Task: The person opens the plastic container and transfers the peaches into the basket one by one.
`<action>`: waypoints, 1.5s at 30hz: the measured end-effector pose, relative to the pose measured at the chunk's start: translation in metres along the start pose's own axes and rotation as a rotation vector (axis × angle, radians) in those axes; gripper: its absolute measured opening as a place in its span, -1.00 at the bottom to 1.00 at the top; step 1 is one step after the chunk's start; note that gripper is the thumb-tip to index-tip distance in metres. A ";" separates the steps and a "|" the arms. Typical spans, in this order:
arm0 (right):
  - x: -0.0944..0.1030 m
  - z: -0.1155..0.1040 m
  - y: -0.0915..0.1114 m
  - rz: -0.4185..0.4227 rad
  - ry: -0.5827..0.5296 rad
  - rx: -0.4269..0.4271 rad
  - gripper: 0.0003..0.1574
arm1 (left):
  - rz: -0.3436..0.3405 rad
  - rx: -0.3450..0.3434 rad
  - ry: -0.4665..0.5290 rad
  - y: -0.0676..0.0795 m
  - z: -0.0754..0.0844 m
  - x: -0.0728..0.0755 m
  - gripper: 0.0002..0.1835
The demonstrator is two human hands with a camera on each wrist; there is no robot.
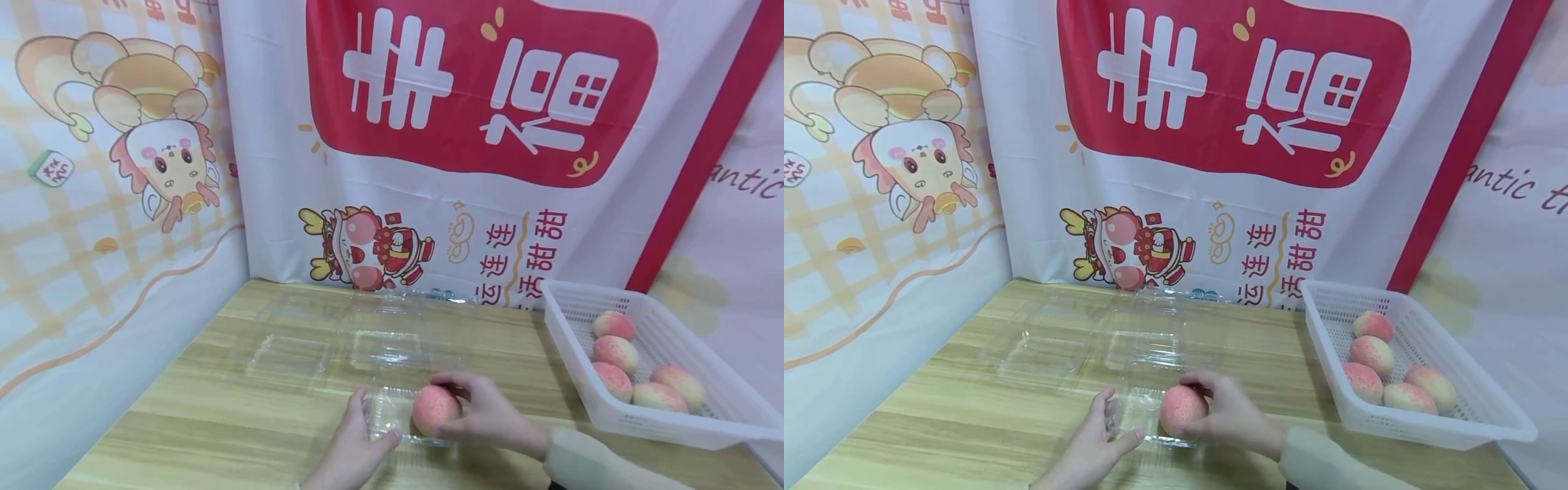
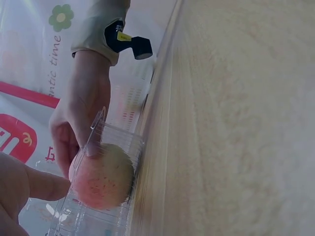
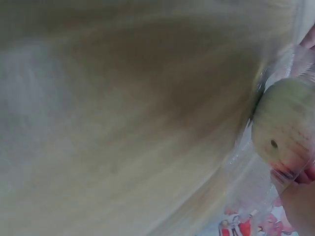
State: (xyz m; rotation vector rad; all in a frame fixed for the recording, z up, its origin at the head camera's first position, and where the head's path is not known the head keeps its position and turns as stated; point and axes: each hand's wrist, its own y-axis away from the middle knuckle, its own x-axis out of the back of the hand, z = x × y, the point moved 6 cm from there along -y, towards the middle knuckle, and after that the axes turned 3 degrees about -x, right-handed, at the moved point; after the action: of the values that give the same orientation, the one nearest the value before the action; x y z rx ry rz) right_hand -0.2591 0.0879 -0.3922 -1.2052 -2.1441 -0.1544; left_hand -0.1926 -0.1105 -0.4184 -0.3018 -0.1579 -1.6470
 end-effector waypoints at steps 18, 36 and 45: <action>-0.017 0.002 -0.016 -0.063 0.122 0.060 -0.20 | 0.000 -0.011 0.001 0.001 -0.002 0.001 0.09; -0.019 0.004 -0.021 -0.057 0.105 0.034 -0.21 | -0.002 -0.002 -0.006 0.000 -0.003 0.001 0.09; -0.016 0.006 -0.018 -0.044 0.145 0.025 -0.18 | -0.011 -0.001 0.003 0.000 -0.002 -0.001 0.10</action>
State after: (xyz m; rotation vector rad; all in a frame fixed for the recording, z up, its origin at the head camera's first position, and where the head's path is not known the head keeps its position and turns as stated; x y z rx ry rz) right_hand -0.2709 0.0681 -0.4029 -1.0992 -2.0408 -0.2260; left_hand -0.1930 -0.1102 -0.4209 -0.2998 -0.1563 -1.6585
